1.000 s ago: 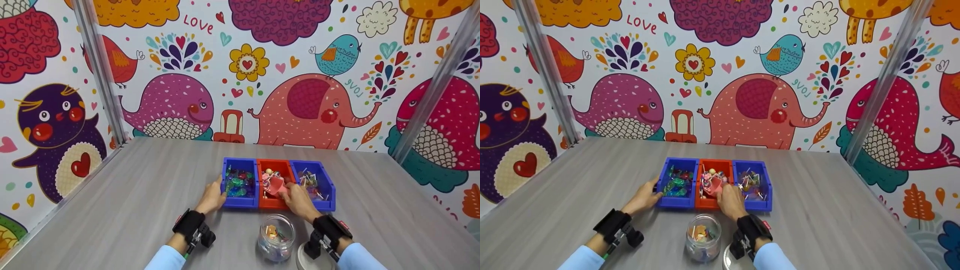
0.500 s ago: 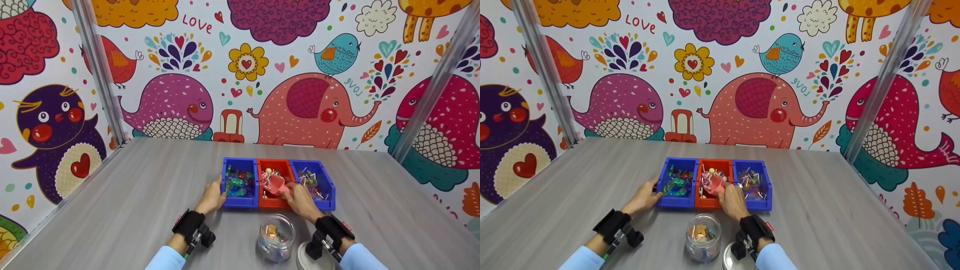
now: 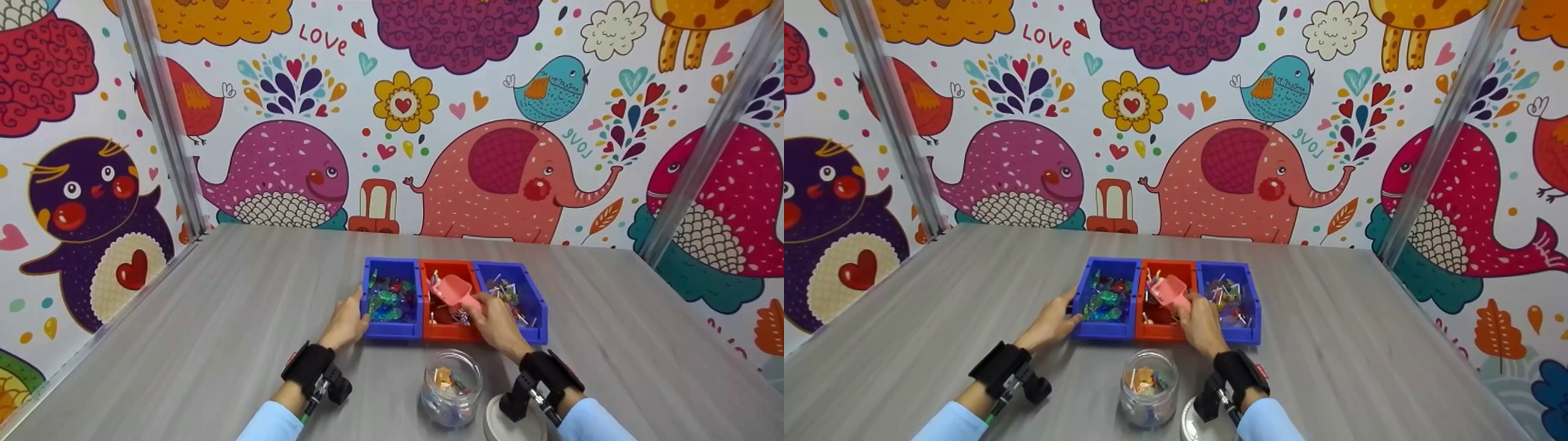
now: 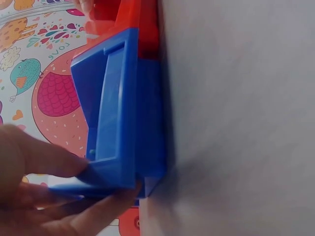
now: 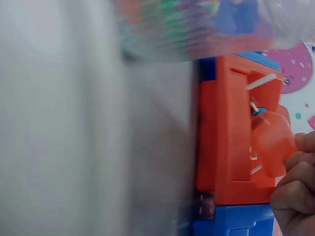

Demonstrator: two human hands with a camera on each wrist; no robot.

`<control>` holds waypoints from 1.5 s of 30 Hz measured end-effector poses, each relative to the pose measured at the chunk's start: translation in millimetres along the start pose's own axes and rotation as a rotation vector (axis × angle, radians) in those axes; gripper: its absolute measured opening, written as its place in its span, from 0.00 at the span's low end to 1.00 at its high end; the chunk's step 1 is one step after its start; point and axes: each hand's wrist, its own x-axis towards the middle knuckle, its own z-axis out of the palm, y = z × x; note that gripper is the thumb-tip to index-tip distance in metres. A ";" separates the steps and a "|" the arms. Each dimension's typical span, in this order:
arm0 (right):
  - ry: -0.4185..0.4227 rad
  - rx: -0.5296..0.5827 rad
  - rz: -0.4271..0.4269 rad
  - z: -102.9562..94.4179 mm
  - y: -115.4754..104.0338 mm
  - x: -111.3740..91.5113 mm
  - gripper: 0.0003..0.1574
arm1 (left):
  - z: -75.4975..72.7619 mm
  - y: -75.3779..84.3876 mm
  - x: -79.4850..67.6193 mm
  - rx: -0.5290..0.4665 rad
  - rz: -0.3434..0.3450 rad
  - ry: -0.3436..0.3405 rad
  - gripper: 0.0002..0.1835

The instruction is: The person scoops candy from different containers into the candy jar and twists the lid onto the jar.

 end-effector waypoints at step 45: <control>-0.015 0.003 0.004 7.9 -4.4 4.3 0.12 | 1.0 -2.5 1.0 0.025 0.028 0.024 0.32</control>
